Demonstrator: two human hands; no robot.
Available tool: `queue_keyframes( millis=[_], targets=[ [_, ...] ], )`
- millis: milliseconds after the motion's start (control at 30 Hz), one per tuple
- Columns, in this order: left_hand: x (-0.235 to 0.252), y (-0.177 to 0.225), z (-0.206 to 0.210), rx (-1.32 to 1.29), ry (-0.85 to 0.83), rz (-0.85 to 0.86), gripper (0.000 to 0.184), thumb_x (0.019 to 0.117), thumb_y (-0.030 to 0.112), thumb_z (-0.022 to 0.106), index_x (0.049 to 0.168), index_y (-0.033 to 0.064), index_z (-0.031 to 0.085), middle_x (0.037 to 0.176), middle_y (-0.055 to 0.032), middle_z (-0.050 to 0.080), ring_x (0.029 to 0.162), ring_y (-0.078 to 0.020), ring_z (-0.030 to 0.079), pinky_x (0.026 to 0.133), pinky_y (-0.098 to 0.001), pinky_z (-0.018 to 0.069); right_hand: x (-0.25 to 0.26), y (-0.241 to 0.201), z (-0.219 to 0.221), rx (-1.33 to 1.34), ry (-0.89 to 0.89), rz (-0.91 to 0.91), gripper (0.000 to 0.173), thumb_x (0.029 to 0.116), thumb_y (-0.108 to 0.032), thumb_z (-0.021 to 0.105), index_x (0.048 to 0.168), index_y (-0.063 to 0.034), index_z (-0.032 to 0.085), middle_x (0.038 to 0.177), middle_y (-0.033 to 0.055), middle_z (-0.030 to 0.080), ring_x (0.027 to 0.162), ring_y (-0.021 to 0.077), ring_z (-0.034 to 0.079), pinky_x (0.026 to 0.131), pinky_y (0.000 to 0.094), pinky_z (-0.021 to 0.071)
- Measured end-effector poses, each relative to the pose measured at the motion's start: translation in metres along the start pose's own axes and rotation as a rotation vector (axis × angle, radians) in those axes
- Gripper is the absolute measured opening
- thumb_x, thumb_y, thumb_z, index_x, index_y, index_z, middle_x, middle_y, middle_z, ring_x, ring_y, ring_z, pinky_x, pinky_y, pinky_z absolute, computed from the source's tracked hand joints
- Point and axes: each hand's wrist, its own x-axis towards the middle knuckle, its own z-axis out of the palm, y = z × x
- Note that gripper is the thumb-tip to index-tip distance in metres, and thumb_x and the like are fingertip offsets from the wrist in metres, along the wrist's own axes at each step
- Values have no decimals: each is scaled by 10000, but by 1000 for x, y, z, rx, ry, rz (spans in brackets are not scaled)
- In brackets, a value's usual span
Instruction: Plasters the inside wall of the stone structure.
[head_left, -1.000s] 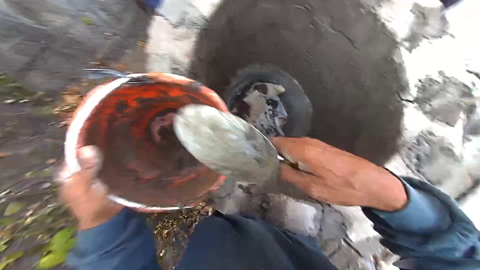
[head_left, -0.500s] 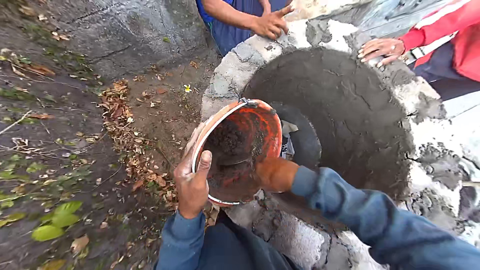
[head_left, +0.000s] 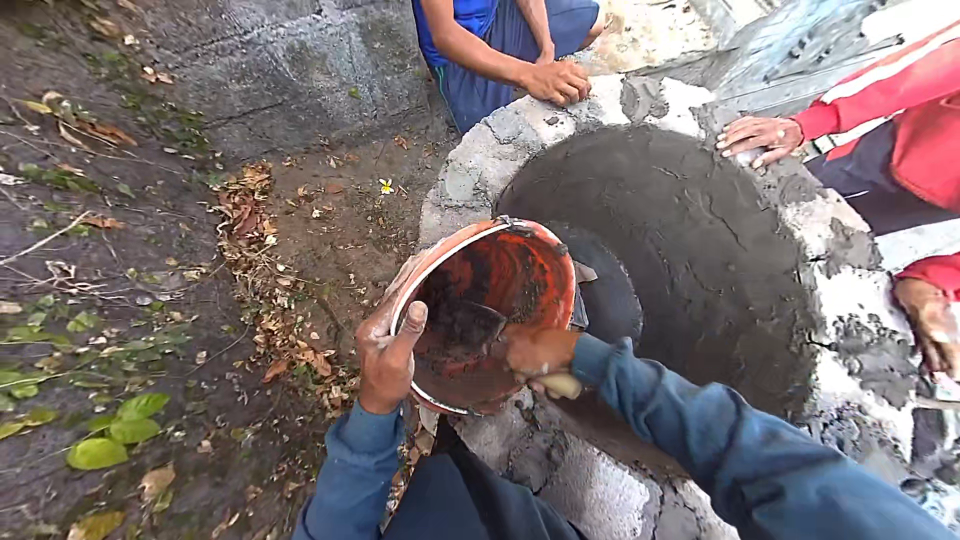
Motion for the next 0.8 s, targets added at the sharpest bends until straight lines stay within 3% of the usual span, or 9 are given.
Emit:
queue_keyframes(
  millis=[167, 267, 300, 467, 533, 633, 667, 733, 800],
  targets=[
    [1, 2, -2, 7, -21, -45, 297, 980, 202, 599, 1157, -14, 700, 1215, -44, 724, 1180, -83, 647, 1034, -269, 521, -22, -6, 15, -156, 34, -153, 507, 1140, -438, 284, 1013, -32, 559, 693, 75, 541, 498, 167, 547, 483, 334, 500],
    [-4, 2, -5, -22, -12, -47, 273, 986, 193, 594, 1150, 5, 704, 1225, -25, 720, 1189, -82, 641, 1039, -271, 517, -17, -5, 10, -478, 41, -35, 440, 1126, -256, 411, 1251, 130, 585, 1118, 335, 638, 1005, 454, 665, 893, 616, 517],
    [-3, 2, -6, -25, -13, -37, 274, 987, 188, 587, 1148, -2, 702, 1222, -22, 722, 1188, -76, 641, 1040, -264, 513, -19, -3, 3, -499, 92, -19, 443, 1123, -265, 419, 1218, 133, 589, 1126, 335, 633, 1042, 465, 655, 912, 628, 503],
    [-4, 0, -5, 4, -32, -22, 257, 973, 241, 626, 1109, 47, 724, 1168, 15, 734, 1144, -64, 655, 1012, -264, 530, -11, -13, -21, -291, 359, -102, 527, 1138, -379, 337, 1023, 38, 638, 794, 172, 610, 680, 284, 629, 659, 466, 538],
    [0, 3, -1, 8, -90, -10, 313, 988, 247, 615, 1169, 11, 713, 1304, -60, 689, 1277, -146, 602, 1099, -322, 487, 6, -15, -13, -342, 273, -126, 484, 1127, -335, 379, 1097, 61, 654, 899, 220, 651, 787, 336, 663, 721, 524, 550],
    [4, 4, -2, 23, -60, -33, 282, 994, 206, 591, 1175, 23, 704, 1262, -33, 706, 1221, -115, 629, 1056, -302, 513, -1, -14, 2, -483, 125, -115, 497, 1132, -333, 365, 1194, 93, 614, 1102, 300, 650, 1048, 439, 662, 898, 627, 511],
    [6, 4, -2, 11, -60, -34, 293, 1001, 197, 584, 1203, 15, 692, 1287, -37, 696, 1235, -117, 622, 1070, -305, 505, -12, -10, 0, -431, 153, -134, 519, 1135, -365, 344, 1149, 72, 623, 1028, 269, 651, 964, 405, 669, 844, 594, 523],
    [6, 3, 0, 10, -30, -42, 299, 997, 197, 584, 1218, 24, 688, 1272, -25, 702, 1217, -104, 629, 1059, -299, 511, -37, 2, -2, -182, 138, -217, 542, 1133, -460, 298, 1007, -30, 601, 717, 92, 567, 551, 194, 564, 524, 368, 498],
    [5, 3, 2, 10, -12, -58, 309, 999, 198, 581, 1231, 22, 686, 1272, -37, 701, 1215, -117, 632, 1057, -315, 514, -50, 15, 5, 48, -66, -224, 525, 1119, -501, 328, 989, -60, 584, 615, 30, 527, 421, 126, 504, 407, 299, 476]
  ],
)
